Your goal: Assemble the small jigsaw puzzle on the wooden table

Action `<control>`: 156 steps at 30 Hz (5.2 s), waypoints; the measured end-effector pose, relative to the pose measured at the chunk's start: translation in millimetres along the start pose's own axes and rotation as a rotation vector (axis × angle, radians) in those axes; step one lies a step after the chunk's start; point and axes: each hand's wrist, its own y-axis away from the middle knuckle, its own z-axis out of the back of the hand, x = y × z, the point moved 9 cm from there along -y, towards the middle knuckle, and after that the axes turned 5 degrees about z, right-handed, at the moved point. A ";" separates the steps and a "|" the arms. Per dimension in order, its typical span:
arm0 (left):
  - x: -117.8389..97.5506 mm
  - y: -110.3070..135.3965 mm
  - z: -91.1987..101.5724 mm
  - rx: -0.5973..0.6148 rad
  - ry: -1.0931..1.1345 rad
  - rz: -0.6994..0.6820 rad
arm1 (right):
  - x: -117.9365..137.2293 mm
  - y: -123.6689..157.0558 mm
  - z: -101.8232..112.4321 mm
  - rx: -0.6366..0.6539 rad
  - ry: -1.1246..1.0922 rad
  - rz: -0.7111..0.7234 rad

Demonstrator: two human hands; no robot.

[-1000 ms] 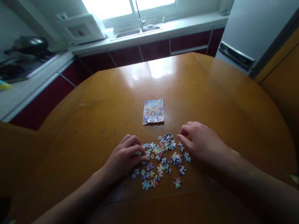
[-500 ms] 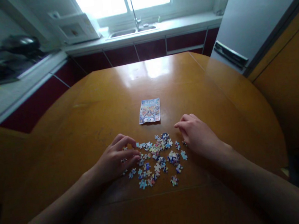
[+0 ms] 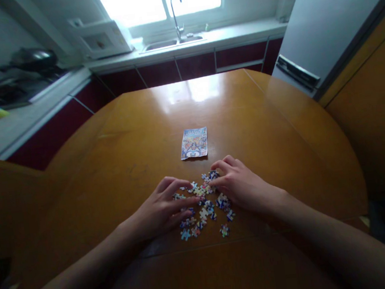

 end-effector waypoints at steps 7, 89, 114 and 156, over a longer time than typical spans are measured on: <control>-2.0 0.2 1.8 0.014 0.016 -0.020 | 10.9 1.2 0.9 0.031 -0.068 0.060; -36.7 -17.2 8.6 -0.242 0.207 0.144 | 25.3 105.6 44.3 -0.485 -0.154 -0.045; -95.2 -3.0 21.4 -0.480 0.019 -0.210 | 44.3 96.6 21.9 -0.502 -0.551 -0.013; -79.4 -5.8 -7.1 -0.202 0.103 0.003 | -20.0 105.2 -1.4 -0.270 -0.605 -0.623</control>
